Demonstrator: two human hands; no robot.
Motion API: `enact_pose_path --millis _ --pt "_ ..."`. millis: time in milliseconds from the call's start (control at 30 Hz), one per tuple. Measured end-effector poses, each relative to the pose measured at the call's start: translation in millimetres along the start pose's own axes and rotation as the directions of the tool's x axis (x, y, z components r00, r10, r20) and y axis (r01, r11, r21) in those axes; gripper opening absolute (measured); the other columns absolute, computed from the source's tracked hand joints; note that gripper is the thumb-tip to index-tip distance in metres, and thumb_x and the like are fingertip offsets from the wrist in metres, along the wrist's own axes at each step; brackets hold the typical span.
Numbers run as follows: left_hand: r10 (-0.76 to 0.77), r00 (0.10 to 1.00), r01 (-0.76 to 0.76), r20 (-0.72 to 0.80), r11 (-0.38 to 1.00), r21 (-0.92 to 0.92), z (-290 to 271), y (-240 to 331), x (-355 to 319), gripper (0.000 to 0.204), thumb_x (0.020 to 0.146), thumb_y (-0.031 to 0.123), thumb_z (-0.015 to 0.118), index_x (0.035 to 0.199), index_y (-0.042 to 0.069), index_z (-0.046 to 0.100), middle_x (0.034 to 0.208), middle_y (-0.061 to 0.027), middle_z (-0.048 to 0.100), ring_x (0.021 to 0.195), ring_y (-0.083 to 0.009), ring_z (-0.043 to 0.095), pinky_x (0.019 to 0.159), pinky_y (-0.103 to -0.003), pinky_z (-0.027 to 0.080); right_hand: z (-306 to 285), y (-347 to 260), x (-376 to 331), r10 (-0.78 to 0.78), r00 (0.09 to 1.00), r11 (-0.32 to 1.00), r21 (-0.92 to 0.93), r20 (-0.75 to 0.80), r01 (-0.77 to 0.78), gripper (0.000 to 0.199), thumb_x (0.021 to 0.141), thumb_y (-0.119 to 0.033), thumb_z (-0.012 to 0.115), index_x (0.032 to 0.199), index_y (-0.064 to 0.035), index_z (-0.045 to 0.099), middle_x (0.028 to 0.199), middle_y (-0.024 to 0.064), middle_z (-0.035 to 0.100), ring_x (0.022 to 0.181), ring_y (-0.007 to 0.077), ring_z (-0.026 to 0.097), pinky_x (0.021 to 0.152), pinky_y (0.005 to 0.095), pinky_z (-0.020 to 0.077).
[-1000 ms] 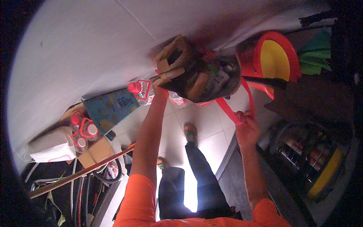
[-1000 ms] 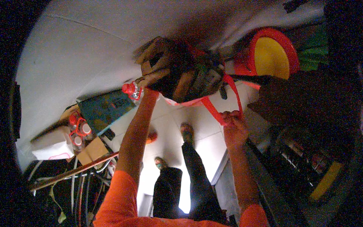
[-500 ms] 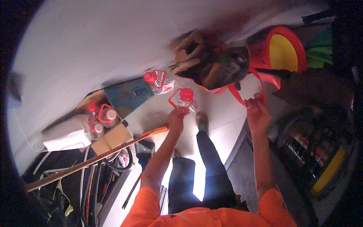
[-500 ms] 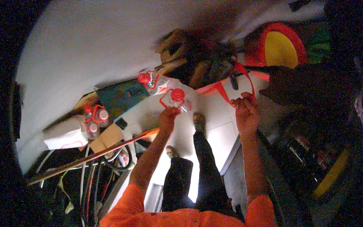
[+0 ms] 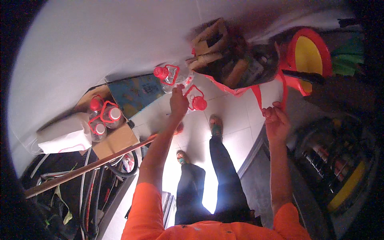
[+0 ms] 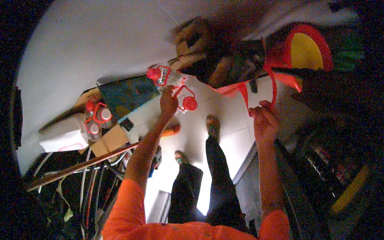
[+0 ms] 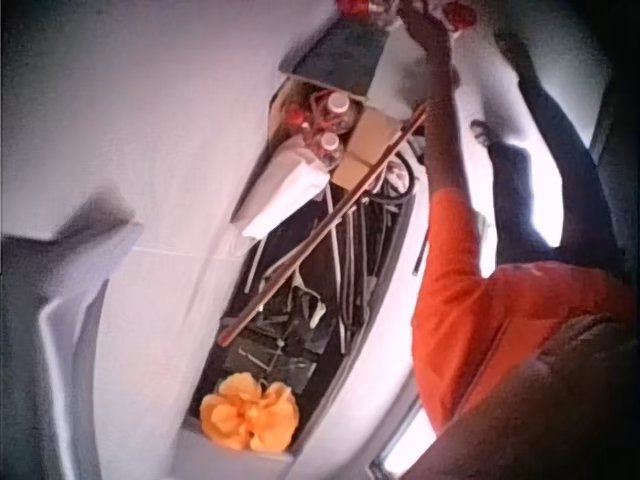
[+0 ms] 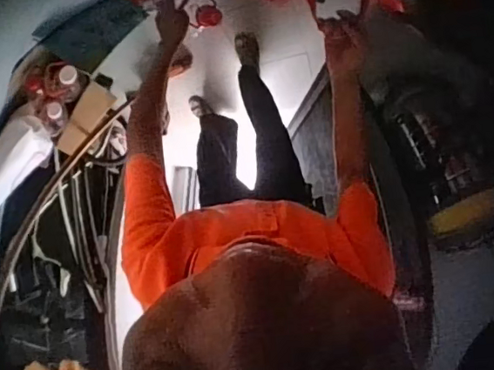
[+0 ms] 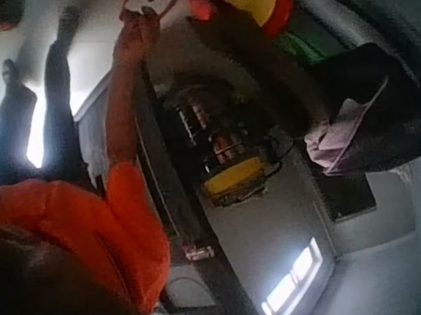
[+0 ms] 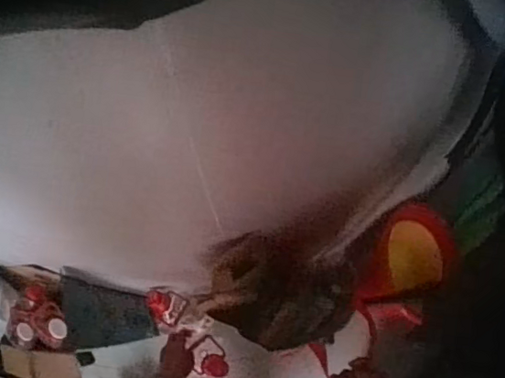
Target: The person enters a storage room, picks up a red gift bag and a black trash bag, and places them into a larger black trash bag. They then exit the room, walk down a narrow alleyway, and proceed to a public square where they continue to carry the trash bag and a broom.
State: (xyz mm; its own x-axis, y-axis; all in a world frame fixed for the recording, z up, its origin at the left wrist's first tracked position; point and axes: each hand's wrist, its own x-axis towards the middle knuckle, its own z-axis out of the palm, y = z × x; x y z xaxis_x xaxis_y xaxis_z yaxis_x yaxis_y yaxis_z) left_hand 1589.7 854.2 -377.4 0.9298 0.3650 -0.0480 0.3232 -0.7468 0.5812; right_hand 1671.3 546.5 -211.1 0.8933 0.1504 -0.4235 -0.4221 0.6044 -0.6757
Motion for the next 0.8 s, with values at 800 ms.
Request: enact_pose_path --millis 800 --pt "-0.043 0.935 -0.016 0.353 0.987 0.162 31.6 -66.5 -16.9 0.022 0.075 0.025 0.043 0.076 0.007 0.056 0.074 -0.016 0.057 0.071 -0.0334 0.056 0.062 -0.045 0.044 27.1 -11.8 0.9 -0.059 0.998 0.998 -0.007 -0.016 0.059 0.018 0.073 -0.006 0.049 0.087 0.0043 0.054 0.082 0.0108 0.056 0.062 0.0229 0.056 0.064 0.032 0.0458"
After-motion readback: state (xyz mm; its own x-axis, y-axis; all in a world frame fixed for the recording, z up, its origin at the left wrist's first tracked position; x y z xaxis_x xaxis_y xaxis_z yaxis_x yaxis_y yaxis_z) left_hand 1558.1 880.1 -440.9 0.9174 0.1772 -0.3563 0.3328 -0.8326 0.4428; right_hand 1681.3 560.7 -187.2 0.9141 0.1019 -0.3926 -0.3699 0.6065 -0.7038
